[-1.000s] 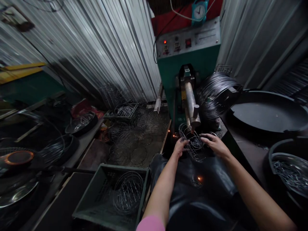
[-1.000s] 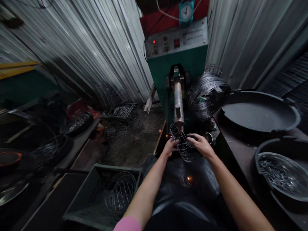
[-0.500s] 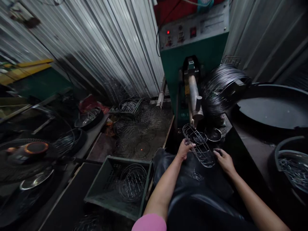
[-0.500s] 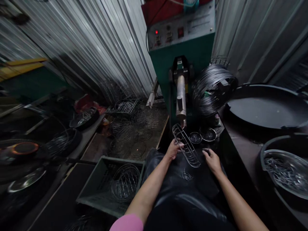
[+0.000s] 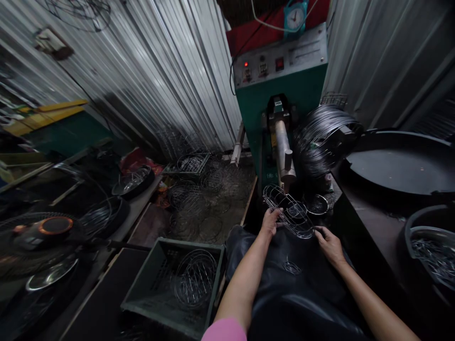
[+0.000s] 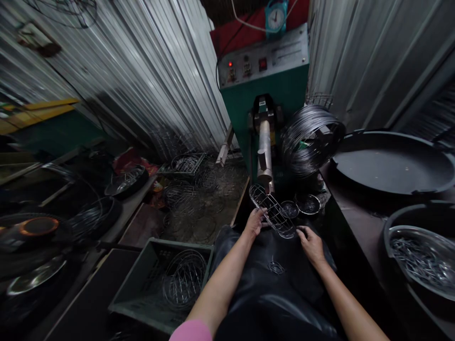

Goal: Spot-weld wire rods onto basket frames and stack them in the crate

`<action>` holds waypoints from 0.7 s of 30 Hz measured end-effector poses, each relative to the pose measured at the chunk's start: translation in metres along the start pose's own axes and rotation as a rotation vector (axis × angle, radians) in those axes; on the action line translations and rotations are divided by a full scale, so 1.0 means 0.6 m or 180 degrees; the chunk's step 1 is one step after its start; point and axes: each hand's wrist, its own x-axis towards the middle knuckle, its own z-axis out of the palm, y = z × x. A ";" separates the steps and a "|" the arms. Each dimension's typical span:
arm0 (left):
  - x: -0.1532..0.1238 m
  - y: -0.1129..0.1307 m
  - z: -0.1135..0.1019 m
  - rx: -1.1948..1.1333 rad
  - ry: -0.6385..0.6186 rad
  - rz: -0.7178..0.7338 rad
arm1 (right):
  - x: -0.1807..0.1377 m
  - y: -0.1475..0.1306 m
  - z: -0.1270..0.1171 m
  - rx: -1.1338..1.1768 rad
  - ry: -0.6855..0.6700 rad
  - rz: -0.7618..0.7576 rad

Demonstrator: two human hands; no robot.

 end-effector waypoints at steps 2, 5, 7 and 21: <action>0.006 0.000 0.001 0.0008 0.0000 -0.0002 | 0.000 -0.003 0.000 -0.0013 0.0018 0.0000; 0.013 0.000 0.002 -0.0001 0.0040 -0.0024 | -0.001 -0.006 -0.001 -0.0028 0.0035 -0.0016; 0.016 0.000 0.002 -0.0021 0.0076 -0.0029 | -0.002 -0.008 -0.001 -0.0011 0.0035 -0.0022; 0.014 -0.001 0.002 0.0124 0.0063 -0.0014 | 0.000 0.002 -0.016 0.0118 0.0135 0.0130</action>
